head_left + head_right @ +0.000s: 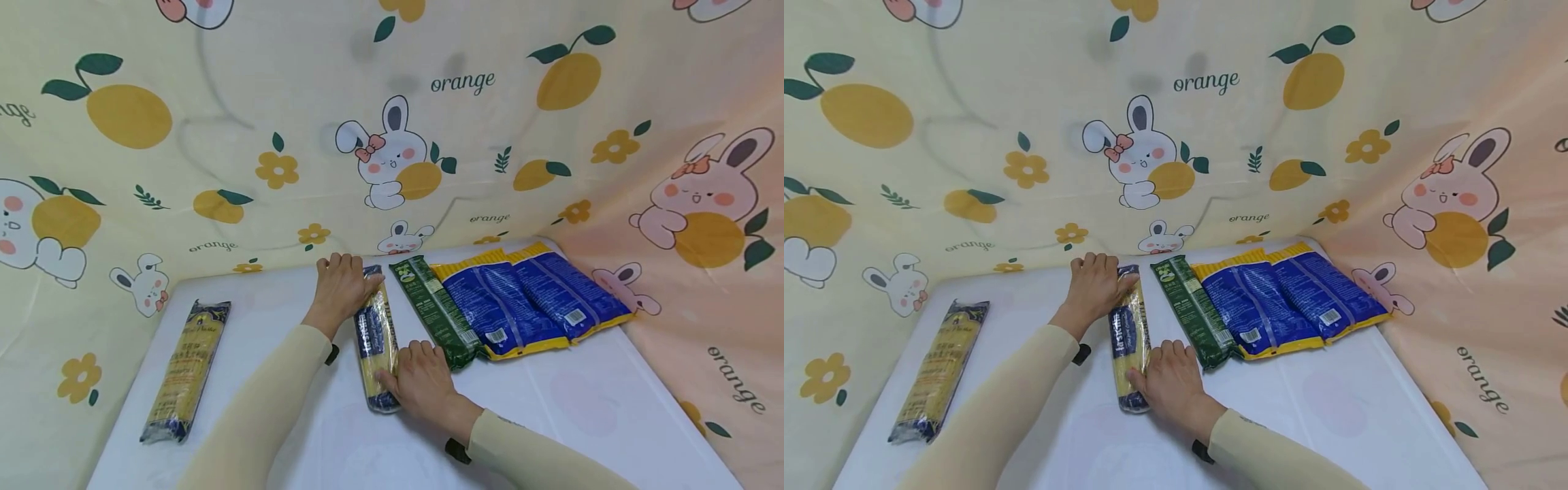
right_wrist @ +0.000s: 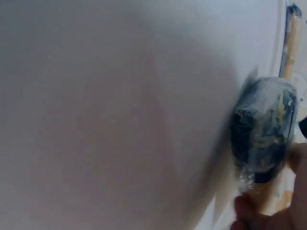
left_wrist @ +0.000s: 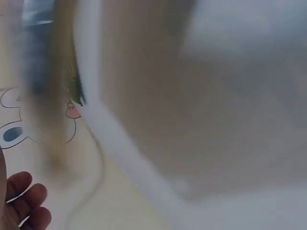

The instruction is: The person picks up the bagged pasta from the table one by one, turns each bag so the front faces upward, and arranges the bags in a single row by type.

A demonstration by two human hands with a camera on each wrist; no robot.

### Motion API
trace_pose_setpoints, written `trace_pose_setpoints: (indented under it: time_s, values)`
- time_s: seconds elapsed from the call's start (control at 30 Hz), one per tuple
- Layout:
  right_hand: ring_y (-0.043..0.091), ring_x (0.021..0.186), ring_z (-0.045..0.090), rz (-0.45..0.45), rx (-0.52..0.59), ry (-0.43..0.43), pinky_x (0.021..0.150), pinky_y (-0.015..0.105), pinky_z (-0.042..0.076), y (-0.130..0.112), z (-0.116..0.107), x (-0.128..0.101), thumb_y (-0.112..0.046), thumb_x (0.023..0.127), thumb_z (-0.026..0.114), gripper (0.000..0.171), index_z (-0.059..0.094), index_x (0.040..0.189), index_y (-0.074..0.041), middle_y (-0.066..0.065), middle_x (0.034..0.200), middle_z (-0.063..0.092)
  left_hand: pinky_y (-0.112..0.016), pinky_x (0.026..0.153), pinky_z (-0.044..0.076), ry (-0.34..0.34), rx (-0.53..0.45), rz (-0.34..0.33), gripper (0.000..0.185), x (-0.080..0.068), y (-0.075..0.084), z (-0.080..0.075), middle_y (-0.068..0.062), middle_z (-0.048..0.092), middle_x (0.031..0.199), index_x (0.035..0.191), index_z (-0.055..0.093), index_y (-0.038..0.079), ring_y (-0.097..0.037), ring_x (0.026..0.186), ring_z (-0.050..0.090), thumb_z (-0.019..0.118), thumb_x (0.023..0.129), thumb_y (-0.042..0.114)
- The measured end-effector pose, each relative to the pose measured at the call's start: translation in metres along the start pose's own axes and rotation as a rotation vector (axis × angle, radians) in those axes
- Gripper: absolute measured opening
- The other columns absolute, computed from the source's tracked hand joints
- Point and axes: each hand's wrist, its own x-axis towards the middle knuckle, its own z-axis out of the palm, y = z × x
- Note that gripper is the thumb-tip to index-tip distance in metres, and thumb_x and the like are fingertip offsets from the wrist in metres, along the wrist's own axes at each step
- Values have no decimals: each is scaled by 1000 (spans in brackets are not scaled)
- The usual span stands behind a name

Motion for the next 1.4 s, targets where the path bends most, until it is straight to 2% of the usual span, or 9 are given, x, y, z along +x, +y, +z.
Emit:
trace_pose_setpoints:
  time_s: [0.17, 0.23, 0.43, 0.53, 0.63, 0.8, 0.9, 1.07, 1.4]
  values:
    - [24, 77, 46, 38, 60, -142, 75, 43, 40, -1, -1, 3, -59, 106, 52, 59, 63, 84, -5, 4, 76, 45, -62, 110, 36, -107, 2, -44, 63, -12, 3, 10, -17, 61, 122, 129, 59, 3, -38, 122, 52, 45, 108, 60]
    - [23, 78, 48, 35, 61, -143, 74, 43, 41, 5, -4, 6, -55, 107, 52, 56, 64, 85, -5, 4, 77, 48, -63, 110, 36, -146, 6, -57, 57, -19, 8, 13, -17, 61, 125, 133, 60, 3, -37, 125, 51, 50, 109, 54]
    - [30, 86, 59, -57, -60, 85, 73, 45, 50, 50, -14, 23, -33, 102, 68, 32, 67, 91, -3, 10, 87, 59, -64, 110, 39, -198, -32, -15, 56, -53, 41, 8, -20, 63, 136, 139, 63, 0, -39, 132, 52, 56, 107, 46]
    - [34, 99, 65, -72, -113, 125, 85, 49, 56, 78, -15, 31, -26, 99, 74, 27, 68, 105, 0, 16, 103, 67, -63, 113, 39, -229, -92, 26, 63, -74, 63, 7, -22, 59, 144, 144, 59, -1, -40, 140, 50, 53, 108, 51]
    - [39, 124, 63, -61, -109, 29, 105, 53, 52, 98, -13, 34, -29, 101, 72, 45, 64, 130, 4, 22, 130, 66, -64, 120, 33, -325, -171, 34, 76, -90, 83, 7, -23, 45, 161, 155, 47, -2, -42, 154, 36, 45, 109, 58]
    - [44, 156, 31, -3, -16, -240, 124, 63, 27, 111, -9, 34, -42, 109, 56, 72, 35, 162, 2, 25, 168, 34, -64, 128, 14, -444, -218, 18, 84, -105, 99, 16, -22, 14, 175, 165, 25, -1, -40, 164, 6, 37, 110, 61]
    - [43, 161, 16, 31, 20, -344, 127, 64, 16, 110, -7, 33, -47, 111, 49, 77, 23, 166, 0, 22, 174, 19, -63, 129, 10, -433, -196, 21, 80, -109, 98, 26, -21, 9, 176, 167, 21, 0, -39, 164, 1, 38, 111, 55]
    - [42, 163, 11, 44, 31, -375, 128, 63, 11, 108, -5, 32, -48, 111, 48, 79, 19, 167, -1, 21, 175, 14, -63, 128, 13, -391, -148, 59, 73, -115, 84, 32, -21, 13, 176, 166, 23, -1, -38, 164, 4, 41, 112, 44]
    - [41, 163, 7, 38, 54, -377, 129, 63, 8, 109, -1, 28, -48, 112, 46, 79, 15, 168, -2, 20, 176, 10, -60, 129, 15, -389, -88, 127, 65, -136, 21, 26, -20, 16, 175, 166, 23, -2, -36, 164, 8, 40, 111, 30]
